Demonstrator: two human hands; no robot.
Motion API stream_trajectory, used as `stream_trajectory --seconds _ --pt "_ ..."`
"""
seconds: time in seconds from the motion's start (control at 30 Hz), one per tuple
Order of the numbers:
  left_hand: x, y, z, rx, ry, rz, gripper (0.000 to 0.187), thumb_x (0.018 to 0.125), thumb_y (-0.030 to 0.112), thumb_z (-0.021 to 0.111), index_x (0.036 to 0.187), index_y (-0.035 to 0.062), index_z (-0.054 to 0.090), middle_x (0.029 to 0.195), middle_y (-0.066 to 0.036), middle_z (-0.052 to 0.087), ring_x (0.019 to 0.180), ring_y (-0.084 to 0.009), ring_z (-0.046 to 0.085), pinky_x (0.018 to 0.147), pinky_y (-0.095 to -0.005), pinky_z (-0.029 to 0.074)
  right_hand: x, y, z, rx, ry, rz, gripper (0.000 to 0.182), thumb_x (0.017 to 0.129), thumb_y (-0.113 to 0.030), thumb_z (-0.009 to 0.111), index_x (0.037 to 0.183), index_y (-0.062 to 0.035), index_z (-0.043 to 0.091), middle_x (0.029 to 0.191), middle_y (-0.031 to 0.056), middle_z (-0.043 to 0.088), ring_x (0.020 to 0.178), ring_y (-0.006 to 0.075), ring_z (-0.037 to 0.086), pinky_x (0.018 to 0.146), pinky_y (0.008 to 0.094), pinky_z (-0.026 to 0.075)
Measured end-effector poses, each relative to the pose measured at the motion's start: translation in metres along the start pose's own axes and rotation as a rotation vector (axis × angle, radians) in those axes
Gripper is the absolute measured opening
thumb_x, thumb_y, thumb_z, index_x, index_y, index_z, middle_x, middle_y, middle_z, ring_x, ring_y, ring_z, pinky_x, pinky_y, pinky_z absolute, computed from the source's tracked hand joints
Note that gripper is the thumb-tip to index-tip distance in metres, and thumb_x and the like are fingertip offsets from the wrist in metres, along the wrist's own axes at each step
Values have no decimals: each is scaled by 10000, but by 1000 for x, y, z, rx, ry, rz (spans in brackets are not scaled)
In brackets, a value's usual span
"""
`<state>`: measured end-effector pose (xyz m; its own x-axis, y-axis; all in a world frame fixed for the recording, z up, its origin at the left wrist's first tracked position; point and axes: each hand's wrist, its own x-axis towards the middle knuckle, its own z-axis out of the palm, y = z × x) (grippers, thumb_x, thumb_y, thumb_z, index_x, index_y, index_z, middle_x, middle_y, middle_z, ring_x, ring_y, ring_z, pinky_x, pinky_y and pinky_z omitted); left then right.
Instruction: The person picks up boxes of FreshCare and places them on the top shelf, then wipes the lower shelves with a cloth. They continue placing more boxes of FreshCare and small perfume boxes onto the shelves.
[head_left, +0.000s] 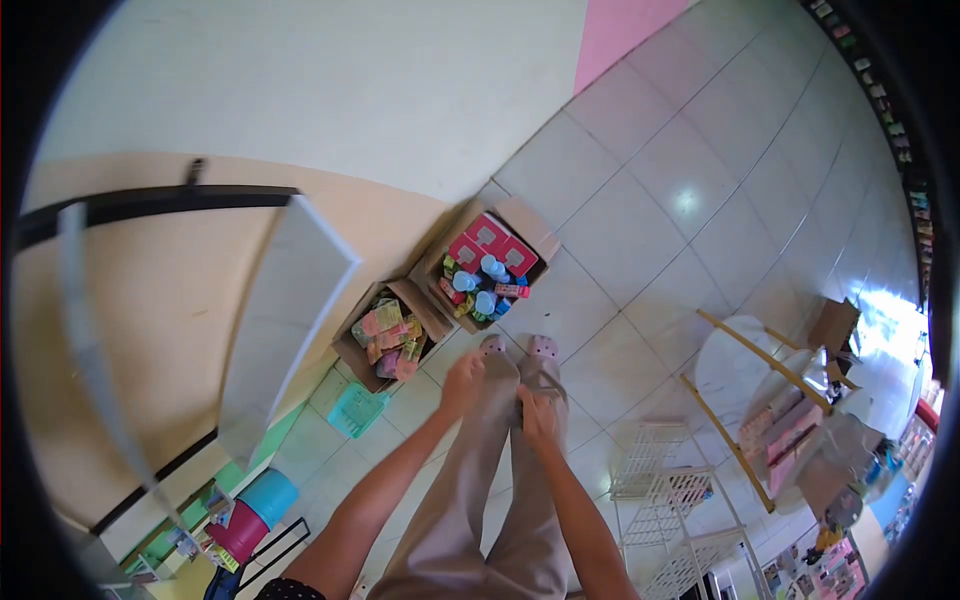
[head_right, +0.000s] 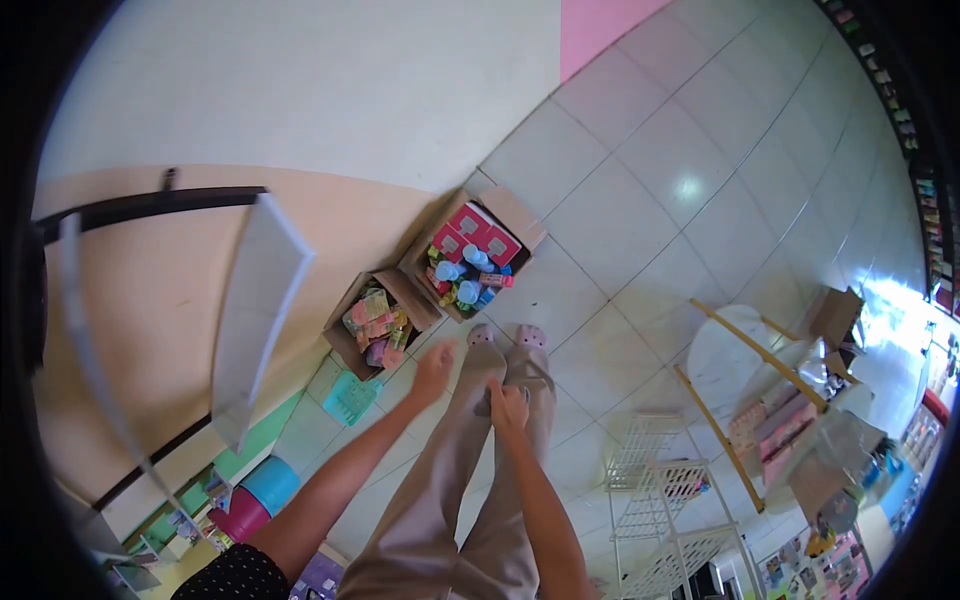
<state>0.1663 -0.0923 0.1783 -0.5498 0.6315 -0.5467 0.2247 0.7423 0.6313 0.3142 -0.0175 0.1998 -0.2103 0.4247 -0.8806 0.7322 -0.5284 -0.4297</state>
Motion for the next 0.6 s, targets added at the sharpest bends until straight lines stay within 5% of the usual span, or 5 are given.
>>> stream_trajectory --seconds 0.13,0.23,0.3,0.4,0.6 --pt "102 -86 3 82 289 45 313 876 174 384 1117 -10 460 1028 -189 532 967 -335 499 828 -395 385 92 29 56 -237 -3 133 433 705 -454 556 762 -34 643 748 137 627 746 312 598 714 390 442" --pt "172 -161 16 82 485 90 318 851 103 420 1144 -20 441 1079 -212 509 1012 -338 483 863 -388 371 149 47 101 117 64 -4 360 666 -358 653 819 -33 641 678 125 616 662 267 595 648 375 447" --pt "202 -173 24 96 439 68 328 843 87 430 1154 -19 437 1089 -214 510 1020 -335 485 867 -385 371 178 38 126 126 168 98 422 650 -321 675 980 -70 598 822 114 640 822 297 601 740 396 447" --pt "226 -183 40 69 357 -28 344 830 66 443 1165 -12 438 1080 -208 527 1008 -323 507 851 -373 386 217 36 172 190 353 57 526 635 -359 683 1052 -68 548 847 123 636 829 305 596 746 398 445" --pt "238 -198 67 -77 509 -37 356 797 89 511 1141 8 468 944 -183 590 875 -297 576 761 -332 432 251 12 219 145 672 210 498 599 -288 713 983 -16 550 817 162 626 803 339 590 713 426 430"
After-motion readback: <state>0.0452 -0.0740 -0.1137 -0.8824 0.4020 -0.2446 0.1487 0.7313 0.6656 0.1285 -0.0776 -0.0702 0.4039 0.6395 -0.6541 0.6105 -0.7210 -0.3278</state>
